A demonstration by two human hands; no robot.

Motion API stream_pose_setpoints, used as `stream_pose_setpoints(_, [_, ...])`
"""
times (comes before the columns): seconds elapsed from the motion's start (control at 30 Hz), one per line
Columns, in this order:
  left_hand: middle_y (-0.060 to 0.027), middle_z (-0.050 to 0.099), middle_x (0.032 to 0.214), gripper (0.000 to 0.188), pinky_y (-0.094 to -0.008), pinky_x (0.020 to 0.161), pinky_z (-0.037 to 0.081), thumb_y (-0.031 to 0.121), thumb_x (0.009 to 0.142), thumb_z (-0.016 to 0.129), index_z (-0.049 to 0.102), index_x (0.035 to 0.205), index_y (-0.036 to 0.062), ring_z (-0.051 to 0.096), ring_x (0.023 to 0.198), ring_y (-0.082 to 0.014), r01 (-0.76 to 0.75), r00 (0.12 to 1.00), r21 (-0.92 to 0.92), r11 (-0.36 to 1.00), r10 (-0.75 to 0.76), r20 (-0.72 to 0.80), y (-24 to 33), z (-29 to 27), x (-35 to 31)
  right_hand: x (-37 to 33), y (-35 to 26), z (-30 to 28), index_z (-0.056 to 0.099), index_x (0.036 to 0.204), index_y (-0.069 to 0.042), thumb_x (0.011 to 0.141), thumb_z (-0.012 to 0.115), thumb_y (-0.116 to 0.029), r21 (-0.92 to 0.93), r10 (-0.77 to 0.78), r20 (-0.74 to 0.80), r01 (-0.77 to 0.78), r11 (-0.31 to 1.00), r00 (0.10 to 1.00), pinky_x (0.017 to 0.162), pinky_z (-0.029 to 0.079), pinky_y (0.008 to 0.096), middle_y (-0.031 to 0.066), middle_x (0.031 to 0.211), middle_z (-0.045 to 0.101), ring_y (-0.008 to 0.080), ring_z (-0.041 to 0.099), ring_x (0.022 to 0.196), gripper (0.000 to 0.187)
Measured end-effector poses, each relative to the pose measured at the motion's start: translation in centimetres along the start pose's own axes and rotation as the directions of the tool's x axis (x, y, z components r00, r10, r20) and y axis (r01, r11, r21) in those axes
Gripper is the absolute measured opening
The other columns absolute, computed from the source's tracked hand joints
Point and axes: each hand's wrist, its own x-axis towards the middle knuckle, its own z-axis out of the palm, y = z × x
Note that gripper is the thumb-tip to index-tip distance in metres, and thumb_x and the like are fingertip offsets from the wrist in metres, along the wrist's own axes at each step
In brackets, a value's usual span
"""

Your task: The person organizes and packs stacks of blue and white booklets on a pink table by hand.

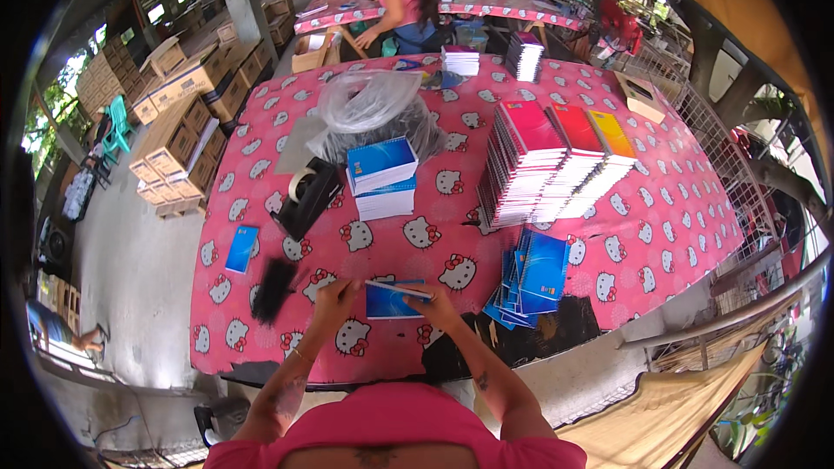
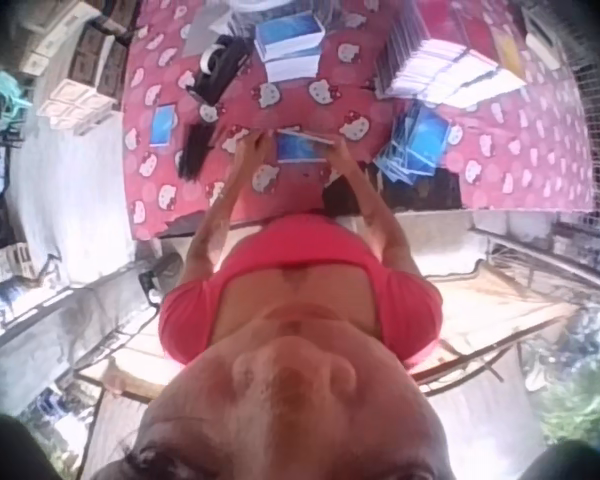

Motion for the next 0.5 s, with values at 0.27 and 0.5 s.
stream_pose_setpoints(0.27, [-0.0170,0.062,0.070,0.015,-0.0381,0.056,0.047,0.013,0.093,0.064,0.066,0.088,-0.0009,0.062,0.061,-0.0290,0.039,0.998,-0.044,0.998,-0.041,-0.043,-0.4,0.7,0.0,-0.1,-0.4,0.2,0.066,0.123,-0.002,0.092,0.067,-0.004,0.009,-0.036,0.010,0.036,0.999,0.999,0.088,0.047,0.0248,0.0019,0.110,0.069,0.0072,0.058,0.099,0.031])
stream_pose_setpoints(0.5, [-0.0145,0.065,0.082,0.015,-0.0391,0.062,0.050,0.014,0.088,0.070,0.066,0.097,0.0015,0.064,0.070,-0.0310,-0.158,0.987,0.034,0.987,0.158,0.020,-1.3,0.6,0.4,-0.3,-0.9,0.2,0.066,0.124,-0.004,0.092,0.066,-0.003,-0.007,-0.013,0.041,0.013,1.000,0.999,0.092,0.047,0.0264,0.0033,0.116,0.069,0.0089,0.059,0.103,0.031])
